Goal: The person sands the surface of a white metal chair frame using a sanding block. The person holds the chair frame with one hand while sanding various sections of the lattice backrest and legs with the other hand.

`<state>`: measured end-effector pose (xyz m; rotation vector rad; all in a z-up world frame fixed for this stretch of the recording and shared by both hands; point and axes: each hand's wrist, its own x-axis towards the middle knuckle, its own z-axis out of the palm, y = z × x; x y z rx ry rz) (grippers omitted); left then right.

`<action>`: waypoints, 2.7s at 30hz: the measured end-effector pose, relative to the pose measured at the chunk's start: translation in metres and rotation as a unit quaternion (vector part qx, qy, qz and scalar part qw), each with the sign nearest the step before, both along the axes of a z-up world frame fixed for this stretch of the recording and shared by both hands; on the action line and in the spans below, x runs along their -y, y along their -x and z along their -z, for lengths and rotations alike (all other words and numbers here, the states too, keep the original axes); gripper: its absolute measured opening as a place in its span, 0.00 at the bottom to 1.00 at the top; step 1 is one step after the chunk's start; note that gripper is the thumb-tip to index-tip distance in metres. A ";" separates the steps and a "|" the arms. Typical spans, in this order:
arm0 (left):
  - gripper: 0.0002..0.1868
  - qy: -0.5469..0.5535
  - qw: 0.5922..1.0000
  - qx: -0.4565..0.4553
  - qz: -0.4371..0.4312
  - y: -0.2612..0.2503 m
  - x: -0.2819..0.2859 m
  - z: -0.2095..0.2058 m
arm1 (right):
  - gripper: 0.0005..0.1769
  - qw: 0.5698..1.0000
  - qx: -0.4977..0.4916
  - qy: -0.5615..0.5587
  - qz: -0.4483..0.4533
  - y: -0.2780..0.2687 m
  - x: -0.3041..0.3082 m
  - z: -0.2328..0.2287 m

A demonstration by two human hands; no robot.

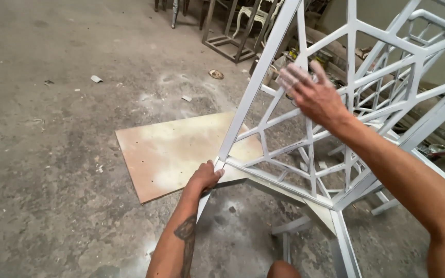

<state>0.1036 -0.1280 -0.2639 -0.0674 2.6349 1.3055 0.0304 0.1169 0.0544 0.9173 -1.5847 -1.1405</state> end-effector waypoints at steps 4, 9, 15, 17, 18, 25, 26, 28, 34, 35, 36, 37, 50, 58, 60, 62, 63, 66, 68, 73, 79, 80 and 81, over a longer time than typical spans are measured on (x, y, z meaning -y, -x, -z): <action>0.41 0.001 1.000 0.013 0.002 -0.008 -0.002 0.000 | 0.26 0.996 -0.060 0.065 0.012 0.010 -0.005 0.008; 0.40 0.012 1.000 0.012 0.008 -0.001 -0.001 -0.005 | 0.31 0.992 0.028 0.118 -0.045 0.019 -0.002 0.020; 0.42 0.004 1.000 0.011 0.008 -0.010 -0.001 -0.008 | 0.30 0.909 0.212 0.358 -0.026 0.020 0.030 0.113; 0.43 0.010 1.000 0.012 0.013 -0.006 -0.002 -0.003 | 0.28 0.887 0.228 0.399 -0.044 0.008 0.047 0.124; 0.44 0.013 1.000 0.013 0.017 -0.002 0.000 -0.002 | 0.26 0.864 0.243 0.437 -0.061 0.004 0.057 0.129; 0.43 0.010 1.000 0.009 0.013 -0.004 -0.003 0.002 | 0.31 0.847 0.193 0.477 -0.130 0.022 0.053 0.117; 0.44 0.014 1.000 0.017 0.020 0.005 -0.005 0.020 | 0.30 0.855 0.186 0.462 -0.144 0.020 0.047 0.126; 0.46 0.024 0.999 0.013 0.018 0.030 0.005 0.021 | 0.30 0.861 0.170 0.447 -0.172 0.035 0.053 0.116; 0.46 0.018 1.000 0.022 0.008 -0.009 0.000 -0.009 | 0.33 0.853 0.159 0.466 -0.175 0.017 0.052 0.113; 0.47 0.023 0.999 0.024 0.011 -0.005 0.000 -0.005 | 0.28 0.856 0.171 0.463 -0.156 0.002 0.053 0.108; 0.47 0.028 0.999 0.027 0.014 -0.001 -0.001 0.000 | 0.25 0.858 0.183 0.460 -0.136 -0.012 0.054 0.104; 0.47 0.029 0.999 0.027 0.014 0.001 0.001 -0.005 | 0.25 0.857 0.183 0.461 -0.137 -0.011 0.059 0.094; 0.47 0.032 0.999 0.022 0.016 -0.008 -0.001 -0.014 | 0.34 0.811 0.214 0.513 -0.182 0.007 0.061 0.108; 0.46 0.031 0.999 0.025 0.013 -0.014 -0.002 -0.016 | 0.34 0.838 0.137 0.506 -0.151 0.002 0.025 0.098; 0.47 0.033 0.999 0.026 0.013 -0.013 -0.002 -0.017 | 0.31 0.842 0.192 0.495 -0.098 0.008 0.024 0.097; 0.47 0.044 0.999 0.015 0.014 -0.001 -0.001 -0.012 | 0.33 0.843 0.190 0.491 -0.112 0.018 0.018 0.107; 0.47 0.048 0.998 0.021 0.016 -0.005 -0.003 -0.001 | 0.34 0.843 0.204 0.484 -0.116 0.018 0.013 0.120; 0.47 0.037 0.999 0.020 0.009 -0.012 -0.002 -0.016 | 0.34 0.820 0.228 0.502 -0.153 0.047 0.028 0.083; 0.47 0.041 0.999 0.021 0.013 -0.011 -0.003 -0.008 | 0.35 0.831 0.213 0.488 -0.160 0.038 0.027 0.083; 0.47 0.041 0.999 0.017 0.006 0.000 -0.001 -0.004 | 0.30 0.825 0.240 0.495 -0.131 0.033 0.024 0.091; 0.47 0.038 0.999 0.018 0.004 -0.003 -0.004 -0.006 | 0.45 0.842 0.202 0.453 -0.211 0.044 0.013 0.083; 0.47 0.036 0.999 0.016 0.002 0.000 -0.004 -0.003 | 0.46 0.844 0.203 0.457 -0.193 0.039 0.008 0.088; 0.47 0.031 0.999 0.019 -0.001 0.002 -0.005 0.003 | 0.47 0.845 0.209 0.459 -0.175 0.035 0.004 0.098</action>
